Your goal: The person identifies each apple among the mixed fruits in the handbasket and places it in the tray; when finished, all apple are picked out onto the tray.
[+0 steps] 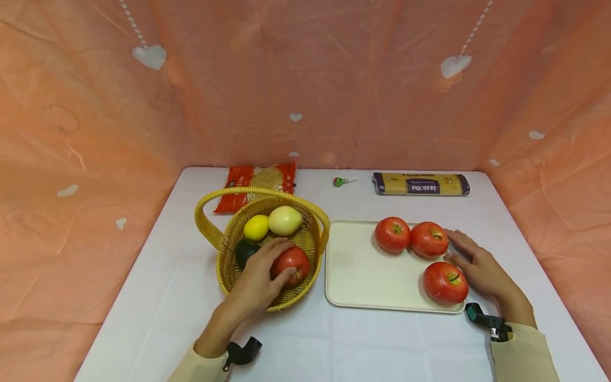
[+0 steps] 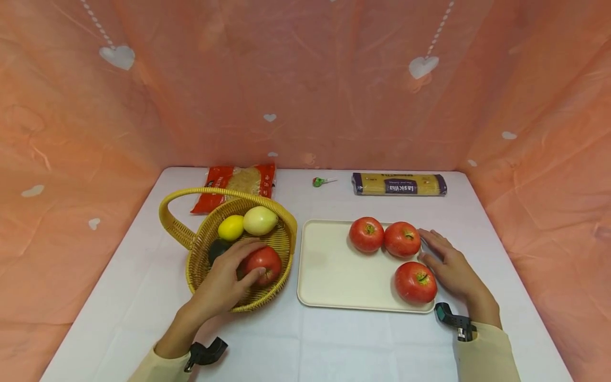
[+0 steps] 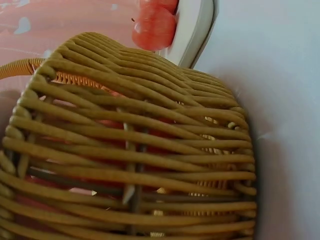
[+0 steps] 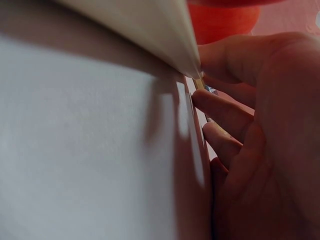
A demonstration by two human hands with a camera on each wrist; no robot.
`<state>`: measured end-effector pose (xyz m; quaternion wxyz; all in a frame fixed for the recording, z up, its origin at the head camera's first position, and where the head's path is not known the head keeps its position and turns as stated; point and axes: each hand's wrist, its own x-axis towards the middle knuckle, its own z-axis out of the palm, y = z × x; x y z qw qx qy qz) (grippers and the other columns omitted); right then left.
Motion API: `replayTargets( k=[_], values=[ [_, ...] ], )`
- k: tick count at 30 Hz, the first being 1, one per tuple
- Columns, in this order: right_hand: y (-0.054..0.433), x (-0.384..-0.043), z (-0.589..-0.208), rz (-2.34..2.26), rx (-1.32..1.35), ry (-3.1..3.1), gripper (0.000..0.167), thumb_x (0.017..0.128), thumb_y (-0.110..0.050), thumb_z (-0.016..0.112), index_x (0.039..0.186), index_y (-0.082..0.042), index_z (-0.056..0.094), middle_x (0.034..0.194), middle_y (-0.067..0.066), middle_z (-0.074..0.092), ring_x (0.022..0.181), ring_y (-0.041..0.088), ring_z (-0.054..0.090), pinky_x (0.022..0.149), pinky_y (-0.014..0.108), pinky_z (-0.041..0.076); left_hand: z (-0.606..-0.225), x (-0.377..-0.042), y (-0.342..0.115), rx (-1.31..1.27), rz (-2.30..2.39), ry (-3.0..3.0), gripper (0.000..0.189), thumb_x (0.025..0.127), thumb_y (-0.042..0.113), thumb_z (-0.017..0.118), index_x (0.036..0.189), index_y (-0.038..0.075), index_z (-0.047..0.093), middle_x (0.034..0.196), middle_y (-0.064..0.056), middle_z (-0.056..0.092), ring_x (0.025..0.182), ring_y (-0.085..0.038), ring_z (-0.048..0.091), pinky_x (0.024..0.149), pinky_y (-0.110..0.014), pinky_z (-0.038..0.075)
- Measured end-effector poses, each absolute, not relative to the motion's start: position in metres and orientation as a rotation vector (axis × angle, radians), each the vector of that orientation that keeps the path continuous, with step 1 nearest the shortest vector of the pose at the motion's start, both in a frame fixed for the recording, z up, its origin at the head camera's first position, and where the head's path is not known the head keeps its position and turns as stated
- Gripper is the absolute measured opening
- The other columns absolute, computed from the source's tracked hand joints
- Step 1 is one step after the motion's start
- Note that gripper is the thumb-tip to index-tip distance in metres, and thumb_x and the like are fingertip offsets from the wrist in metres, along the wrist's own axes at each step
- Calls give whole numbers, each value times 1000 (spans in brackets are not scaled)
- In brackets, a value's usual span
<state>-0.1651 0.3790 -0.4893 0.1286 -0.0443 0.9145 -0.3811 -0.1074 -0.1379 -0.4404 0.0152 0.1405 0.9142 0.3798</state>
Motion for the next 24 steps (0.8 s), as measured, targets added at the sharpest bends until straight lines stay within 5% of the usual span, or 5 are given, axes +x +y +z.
replayTargets(
  k=[3,9,15,24],
  values=[
    [379,-165,-489,-1111,-133,2663,68,114,-32,56,175,-19,28,180,31,12,165,59,5,116,91,14,-440,-108,-137,444,1220,2885,49,102,16,79,149,8,66,157,-15,60,139,-38,63,114,-60,54],
    [378,-165,-488,-1101,-132,2666,68,114,-32,55,175,-18,28,180,31,13,165,59,6,115,91,14,-440,-108,-135,367,1093,2817,81,98,24,84,167,11,45,167,-17,49,143,-40,59,117,-61,52],
    [379,-165,-489,-1098,-114,2653,69,114,-34,55,175,-19,27,180,31,12,165,59,5,115,92,15,-442,-110,-131,327,1015,2872,95,92,23,90,169,6,37,168,-24,43,147,-45,55,119,-63,49],
    [379,-166,-489,-1099,-112,2655,69,114,-33,55,175,-19,28,180,30,13,166,58,5,115,91,14,-442,-111,-132,347,1069,2894,88,92,13,89,166,4,43,170,-22,44,149,-43,54,120,-61,49]
  ],
)
